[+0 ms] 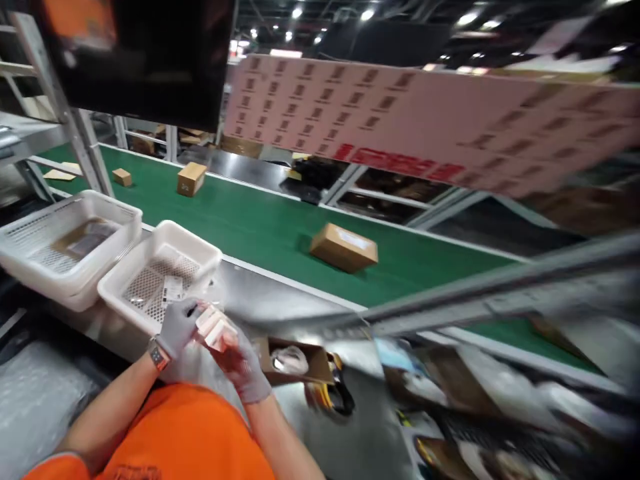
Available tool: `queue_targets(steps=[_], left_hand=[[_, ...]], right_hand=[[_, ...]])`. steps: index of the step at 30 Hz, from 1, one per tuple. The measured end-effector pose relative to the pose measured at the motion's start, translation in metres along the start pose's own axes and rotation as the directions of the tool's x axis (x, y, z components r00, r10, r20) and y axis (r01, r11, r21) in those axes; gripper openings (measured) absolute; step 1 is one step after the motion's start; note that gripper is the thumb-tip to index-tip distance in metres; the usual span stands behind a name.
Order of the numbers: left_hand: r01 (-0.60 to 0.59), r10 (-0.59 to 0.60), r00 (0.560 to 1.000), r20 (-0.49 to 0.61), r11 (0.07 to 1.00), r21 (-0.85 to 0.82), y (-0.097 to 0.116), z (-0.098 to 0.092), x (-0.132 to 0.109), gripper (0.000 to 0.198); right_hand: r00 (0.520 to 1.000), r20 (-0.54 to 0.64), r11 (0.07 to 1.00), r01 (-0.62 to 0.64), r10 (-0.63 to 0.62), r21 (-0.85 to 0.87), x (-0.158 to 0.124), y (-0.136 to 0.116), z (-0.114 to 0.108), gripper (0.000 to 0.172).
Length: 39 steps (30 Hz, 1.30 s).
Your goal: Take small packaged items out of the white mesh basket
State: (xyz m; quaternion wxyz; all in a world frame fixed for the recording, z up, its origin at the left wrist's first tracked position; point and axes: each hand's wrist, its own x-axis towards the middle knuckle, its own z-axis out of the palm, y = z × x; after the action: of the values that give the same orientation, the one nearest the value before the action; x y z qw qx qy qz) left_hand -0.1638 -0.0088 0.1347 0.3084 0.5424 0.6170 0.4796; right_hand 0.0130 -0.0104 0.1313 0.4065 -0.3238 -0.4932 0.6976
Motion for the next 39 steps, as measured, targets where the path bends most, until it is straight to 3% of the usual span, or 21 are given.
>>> queue_targets(steps=[3,4,6,8,10,14,17,21,23,26,30,33,35,36,39], left_hand=[[0.026,-0.027,0.998,0.061,1.000,0.009,-0.004,0.021,-0.005,0.037],[0.026,-0.029,0.997,0.068,0.999,0.043,-0.006,0.028,-0.006,0.039],[-0.006,-0.007,0.995,0.098,0.992,0.127,-0.009,0.044,-0.011,0.040],[-0.079,0.049,0.989,0.140,0.972,0.221,-0.010,0.063,-0.018,0.037],[-0.157,0.103,0.978,0.179,0.933,0.324,-0.009,0.083,-0.026,0.035],[-0.180,0.089,0.974,0.209,0.865,0.469,0.000,0.116,-0.033,0.039],[-0.174,0.090,0.976,0.199,0.869,0.463,0.005,0.132,-0.038,0.046],[-0.319,0.226,0.939,0.258,0.852,0.416,0.005,0.154,-0.057,0.041],[-0.358,0.259,0.924,0.281,0.843,0.402,0.006,0.165,-0.065,0.040],[-0.315,0.232,0.939,0.252,0.874,0.371,0.013,0.175,-0.067,0.041],[-0.176,0.123,0.965,0.234,0.960,0.218,0.034,0.174,-0.052,0.041],[-0.093,0.083,0.968,0.237,0.995,0.033,0.056,0.178,-0.041,0.040],[-0.072,0.090,0.959,0.270,0.994,-0.076,0.074,0.189,-0.039,0.039],[-0.082,0.115,0.944,0.310,0.990,-0.118,0.082,0.196,-0.039,0.040],[-0.174,0.229,0.870,0.436,0.971,-0.164,0.100,0.214,-0.042,0.045]], right_hand=[[0.992,-0.125,0.983,-0.008,0.032,0.186,-0.012,0.003,-0.016,0.047],[0.983,-0.184,0.990,0.012,0.015,0.141,-0.017,0.002,-0.024,0.046],[0.951,-0.300,0.989,0.032,-0.075,-0.145,-0.032,0.000,-0.040,0.042],[0.917,-0.353,0.880,-0.003,-0.188,-0.476,-0.048,-0.002,-0.055,0.034],[0.891,-0.357,0.723,-0.049,-0.279,-0.689,-0.063,-0.003,-0.068,0.023],[0.898,-0.257,0.477,-0.061,-0.358,-0.877,-0.087,-0.002,-0.091,0.009],[0.916,-0.224,0.371,-0.091,-0.333,-0.924,-0.097,-0.002,-0.107,0.012],[0.868,-0.392,0.370,-0.271,-0.304,-0.888,-0.100,-0.006,-0.127,0.019],[0.854,-0.422,0.379,-0.299,-0.304,-0.876,-0.102,-0.011,-0.135,0.018],[0.862,-0.414,0.480,-0.242,-0.293,-0.843,-0.109,-0.024,-0.145,0.027],[0.905,-0.336,0.706,-0.059,-0.260,-0.706,-0.123,-0.046,-0.165,0.019],[0.905,-0.341,0.815,0.012,-0.256,-0.579,-0.125,-0.053,-0.180,0.049],[0.893,-0.325,0.817,0.077,-0.312,-0.571,-0.121,-0.049,-0.185,0.077],[0.882,-0.311,0.791,0.104,-0.353,-0.604,-0.117,-0.045,-0.186,0.078],[0.834,-0.334,0.664,0.052,-0.440,-0.746,-0.103,-0.032,-0.190,0.034]])
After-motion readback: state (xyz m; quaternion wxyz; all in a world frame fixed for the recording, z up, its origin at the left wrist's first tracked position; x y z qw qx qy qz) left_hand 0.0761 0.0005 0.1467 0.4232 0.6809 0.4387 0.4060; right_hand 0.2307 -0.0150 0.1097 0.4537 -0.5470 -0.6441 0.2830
